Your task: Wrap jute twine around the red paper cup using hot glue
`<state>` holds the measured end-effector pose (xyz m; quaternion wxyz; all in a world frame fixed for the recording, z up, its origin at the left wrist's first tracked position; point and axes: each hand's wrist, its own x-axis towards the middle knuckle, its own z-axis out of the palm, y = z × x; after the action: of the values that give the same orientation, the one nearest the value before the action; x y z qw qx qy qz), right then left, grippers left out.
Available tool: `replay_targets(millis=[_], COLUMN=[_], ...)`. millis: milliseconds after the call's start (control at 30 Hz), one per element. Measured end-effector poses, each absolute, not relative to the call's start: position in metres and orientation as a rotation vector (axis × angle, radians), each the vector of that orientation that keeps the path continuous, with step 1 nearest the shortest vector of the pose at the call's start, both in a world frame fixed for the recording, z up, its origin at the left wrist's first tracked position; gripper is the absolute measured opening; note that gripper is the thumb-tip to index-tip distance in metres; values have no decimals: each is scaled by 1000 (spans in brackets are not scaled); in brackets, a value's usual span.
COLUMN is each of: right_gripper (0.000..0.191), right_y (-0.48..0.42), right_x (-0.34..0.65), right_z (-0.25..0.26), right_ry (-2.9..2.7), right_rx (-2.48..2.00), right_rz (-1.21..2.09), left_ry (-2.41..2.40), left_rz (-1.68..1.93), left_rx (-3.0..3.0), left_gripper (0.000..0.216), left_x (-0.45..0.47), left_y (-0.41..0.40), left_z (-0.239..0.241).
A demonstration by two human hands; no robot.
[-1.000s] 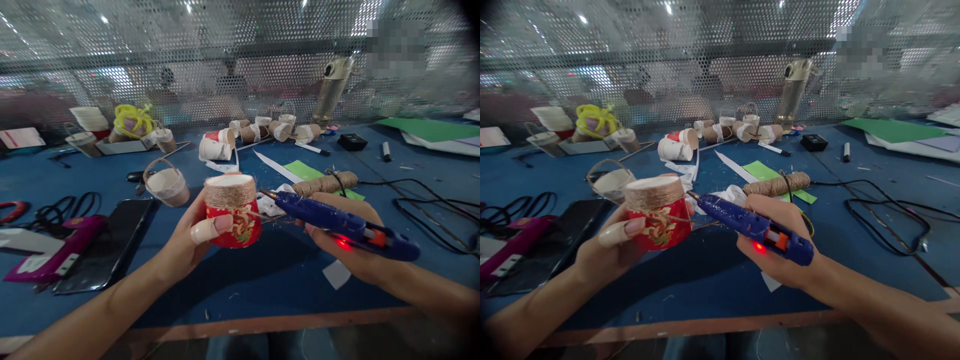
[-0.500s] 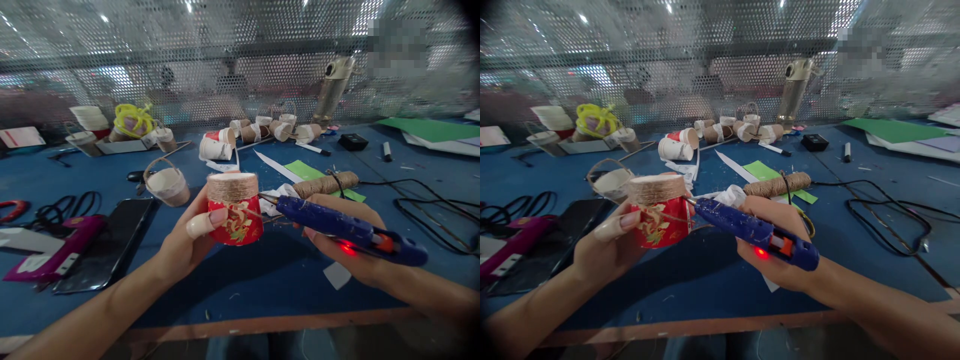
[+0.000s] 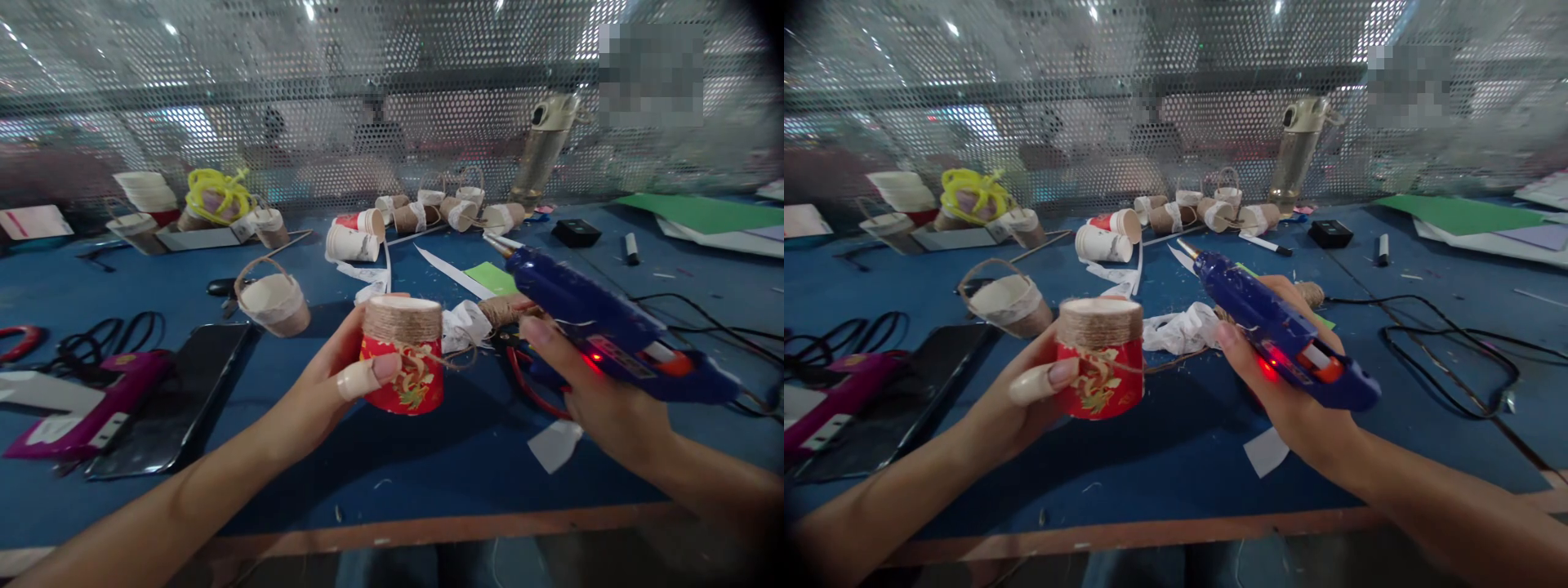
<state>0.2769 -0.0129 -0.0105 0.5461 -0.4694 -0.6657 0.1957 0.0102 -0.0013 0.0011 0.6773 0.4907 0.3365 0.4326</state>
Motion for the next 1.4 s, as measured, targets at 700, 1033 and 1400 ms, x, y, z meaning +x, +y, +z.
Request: replay_targets(millis=[700, 1033, 1400], right_gripper=[18, 15, 22], right_y=[-24, -19, -11], right_x=[259, 265, 256], right_z=[-13, -12, -5], right_ry=[-1782, -1809, -1496], right_rx=[-1074, -1037, -1035], right_rz=[273, 511, 1113], left_ry=[756, 813, 788], left_rz=[911, 887, 839], left_rx=[1289, 1290, 1289], left_gripper=[51, 50, 51], left_x=[12, 13, 11], left_y=[3, 0, 1], left_z=[-9, -4, -5])
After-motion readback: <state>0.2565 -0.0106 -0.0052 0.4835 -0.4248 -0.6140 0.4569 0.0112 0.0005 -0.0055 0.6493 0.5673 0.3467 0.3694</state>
